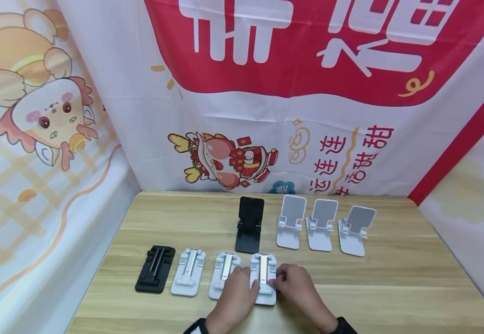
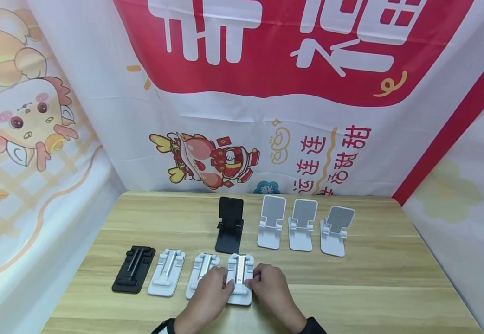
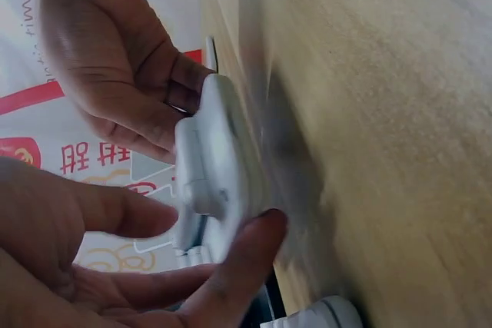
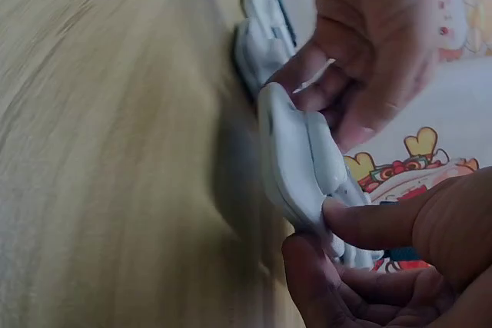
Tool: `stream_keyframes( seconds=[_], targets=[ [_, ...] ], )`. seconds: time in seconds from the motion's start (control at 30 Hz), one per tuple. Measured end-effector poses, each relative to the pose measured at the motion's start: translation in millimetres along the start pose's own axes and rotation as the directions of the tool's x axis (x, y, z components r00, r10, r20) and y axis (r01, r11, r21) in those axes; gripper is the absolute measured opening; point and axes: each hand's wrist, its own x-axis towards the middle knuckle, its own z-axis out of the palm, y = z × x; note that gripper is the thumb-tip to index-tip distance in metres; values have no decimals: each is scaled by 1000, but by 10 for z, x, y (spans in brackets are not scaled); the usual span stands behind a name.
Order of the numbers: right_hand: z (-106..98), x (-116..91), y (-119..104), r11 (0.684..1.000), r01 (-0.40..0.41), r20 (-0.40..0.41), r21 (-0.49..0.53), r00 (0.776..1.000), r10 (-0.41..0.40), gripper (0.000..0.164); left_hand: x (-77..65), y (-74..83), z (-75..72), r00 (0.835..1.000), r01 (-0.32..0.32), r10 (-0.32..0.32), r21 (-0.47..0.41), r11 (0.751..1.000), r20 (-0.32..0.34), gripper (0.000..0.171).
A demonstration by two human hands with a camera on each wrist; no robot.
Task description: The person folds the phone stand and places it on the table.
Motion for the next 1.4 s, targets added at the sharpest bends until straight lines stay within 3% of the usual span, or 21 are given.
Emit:
stream_keyframes(
  seconds=[0.17, 0.33, 0.5, 0.63, 0.7, 0.8, 0.87, 0.9, 0.93, 1.03, 1.1, 1.17, 1.3, 1.4],
  targets=[
    [116, 8, 39, 997, 55, -68, -59, 996, -58, 12, 16, -7, 41, 995, 26, -31, 49, 998, 95, 42],
    [178, 11, 41, 981, 125, -108, -150, 984, -142, 14, -8, -28, 25, 991, -7, -2, 66, 998, 135, 36],
    [159, 26, -63, 949, 150, -91, -278, 979, -181, 19, -57, -13, -90, 985, -35, 27, 41, 999, 169, 37],
    [31, 111, -272, 923, 150, -138, -355, 968, -211, 13, -113, 38, -214, 972, 23, -28, 26, 999, 234, 40],
    [-78, 200, -405, 903, 170, -213, -395, 939, -270, 17, -160, 74, -287, 968, 43, -47, 18, 999, 248, 48],
    [-257, 391, -596, 876, 223, -307, -427, 876, -372, 26, -259, 122, -406, 968, 45, -41, -8, 999, 249, 54],
    [-358, 559, -688, 843, 267, -326, -467, 834, -445, 36, -330, 137, -473, 971, 34, -26, -31, 999, 238, 51],
    [-394, 644, -725, 832, 287, -319, -475, 825, -467, 41, -366, 139, -500, 972, 31, -21, -40, 999, 236, 50],
    [-429, 734, -749, 825, 307, -306, -474, 822, -481, 46, -392, 144, -524, 971, 35, -22, -49, 998, 236, 47],
    [-465, 983, -776, 834, 336, -224, -438, 857, -463, 51, -451, 129, -559, 972, 65, -43, -88, 994, 232, 41],
    [-432, 1102, -758, 854, 348, -193, -386, 875, -443, 44, -479, 97, -564, 974, 75, -50, -106, 992, 220, 38],
    [-389, 1185, -722, 864, 363, -192, -348, 875, -444, 32, -495, 62, -564, 978, 81, -55, -118, 990, 202, 36],
    [-353, 1249, -676, 850, 425, -269, -312, 818, -508, 12, -504, 12, -588, 980, 116, -90, -144, 983, 176, 32],
    [-390, 1216, -737, 833, 469, -301, -293, 782, -546, 9, -504, -13, -645, 988, 120, -98, -199, 973, 120, 31]
  ],
)
